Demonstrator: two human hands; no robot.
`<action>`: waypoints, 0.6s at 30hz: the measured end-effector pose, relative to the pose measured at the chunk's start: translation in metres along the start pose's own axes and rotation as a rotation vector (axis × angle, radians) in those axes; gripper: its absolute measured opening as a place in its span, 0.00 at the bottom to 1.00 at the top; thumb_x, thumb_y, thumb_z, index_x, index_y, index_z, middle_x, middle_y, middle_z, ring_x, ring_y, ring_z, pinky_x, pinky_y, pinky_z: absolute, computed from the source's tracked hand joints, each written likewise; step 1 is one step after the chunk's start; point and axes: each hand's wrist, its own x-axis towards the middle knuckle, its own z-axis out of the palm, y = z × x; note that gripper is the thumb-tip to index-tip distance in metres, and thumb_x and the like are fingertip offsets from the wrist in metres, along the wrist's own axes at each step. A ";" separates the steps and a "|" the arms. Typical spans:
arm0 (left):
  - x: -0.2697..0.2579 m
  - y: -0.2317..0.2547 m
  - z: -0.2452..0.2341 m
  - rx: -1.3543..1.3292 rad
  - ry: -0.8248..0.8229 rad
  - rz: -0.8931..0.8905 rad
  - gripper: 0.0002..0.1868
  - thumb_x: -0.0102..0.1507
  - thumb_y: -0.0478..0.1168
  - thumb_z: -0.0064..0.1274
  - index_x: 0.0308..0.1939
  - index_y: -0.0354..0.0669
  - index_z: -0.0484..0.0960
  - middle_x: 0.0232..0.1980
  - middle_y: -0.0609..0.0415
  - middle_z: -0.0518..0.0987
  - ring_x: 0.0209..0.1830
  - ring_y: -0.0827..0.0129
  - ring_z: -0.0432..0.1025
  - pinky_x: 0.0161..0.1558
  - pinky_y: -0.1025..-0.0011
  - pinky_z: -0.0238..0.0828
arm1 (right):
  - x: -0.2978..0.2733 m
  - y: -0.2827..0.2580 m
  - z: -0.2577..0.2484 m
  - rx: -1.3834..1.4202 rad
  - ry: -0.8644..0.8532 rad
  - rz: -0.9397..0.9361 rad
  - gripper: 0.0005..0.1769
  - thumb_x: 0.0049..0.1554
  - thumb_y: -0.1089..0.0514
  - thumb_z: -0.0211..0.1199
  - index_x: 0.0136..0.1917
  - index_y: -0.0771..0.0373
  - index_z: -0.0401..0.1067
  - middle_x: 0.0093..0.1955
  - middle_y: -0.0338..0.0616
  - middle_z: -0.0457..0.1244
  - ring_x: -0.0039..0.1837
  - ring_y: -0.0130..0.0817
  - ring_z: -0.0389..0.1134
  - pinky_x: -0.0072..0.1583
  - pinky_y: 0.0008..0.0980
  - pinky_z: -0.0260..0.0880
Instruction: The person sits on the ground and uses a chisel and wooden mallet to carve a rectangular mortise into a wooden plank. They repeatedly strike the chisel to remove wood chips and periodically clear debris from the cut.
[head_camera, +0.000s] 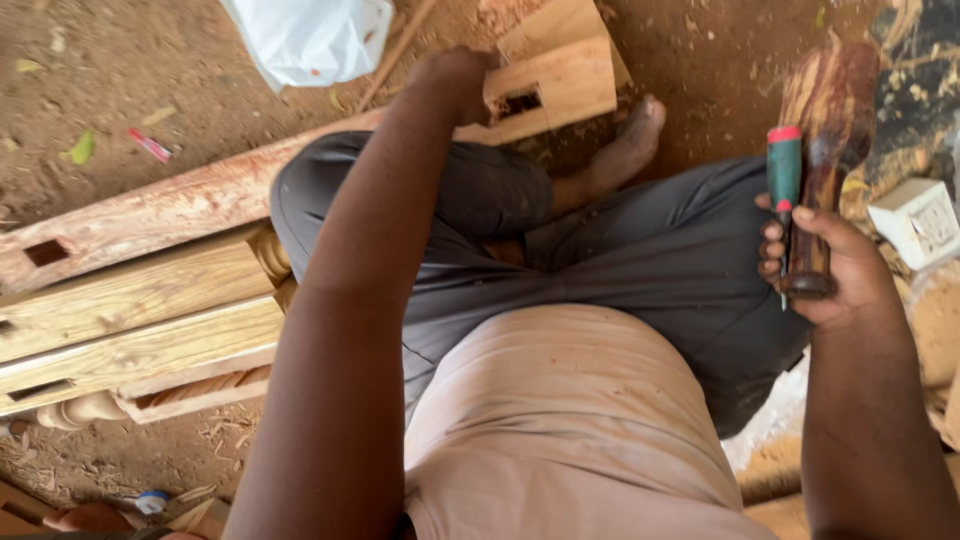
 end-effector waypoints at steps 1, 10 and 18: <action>-0.004 0.002 0.000 0.034 -0.004 -0.009 0.44 0.51 0.53 0.72 0.69 0.57 0.71 0.64 0.47 0.75 0.64 0.49 0.68 0.63 0.51 0.64 | -0.004 0.002 -0.002 0.011 0.000 0.002 0.27 0.64 0.53 0.62 0.73 0.66 0.67 0.47 0.40 0.64 0.46 0.27 0.65 0.47 0.30 0.67; -0.013 0.014 -0.025 0.156 -0.094 -0.034 0.47 0.52 0.67 0.67 0.70 0.53 0.70 0.62 0.46 0.77 0.64 0.53 0.71 0.63 0.54 0.67 | 0.005 -0.006 0.007 -0.016 0.020 0.013 0.26 0.63 0.51 0.62 0.71 0.65 0.69 0.46 0.40 0.64 0.44 0.27 0.65 0.46 0.30 0.67; 0.012 0.003 0.012 -0.086 0.140 -0.095 0.31 0.62 0.66 0.57 0.60 0.53 0.78 0.61 0.48 0.78 0.59 0.54 0.72 0.57 0.53 0.69 | 0.003 -0.002 0.003 0.003 -0.011 -0.010 0.26 0.64 0.52 0.63 0.71 0.65 0.68 0.47 0.39 0.64 0.46 0.27 0.65 0.47 0.30 0.68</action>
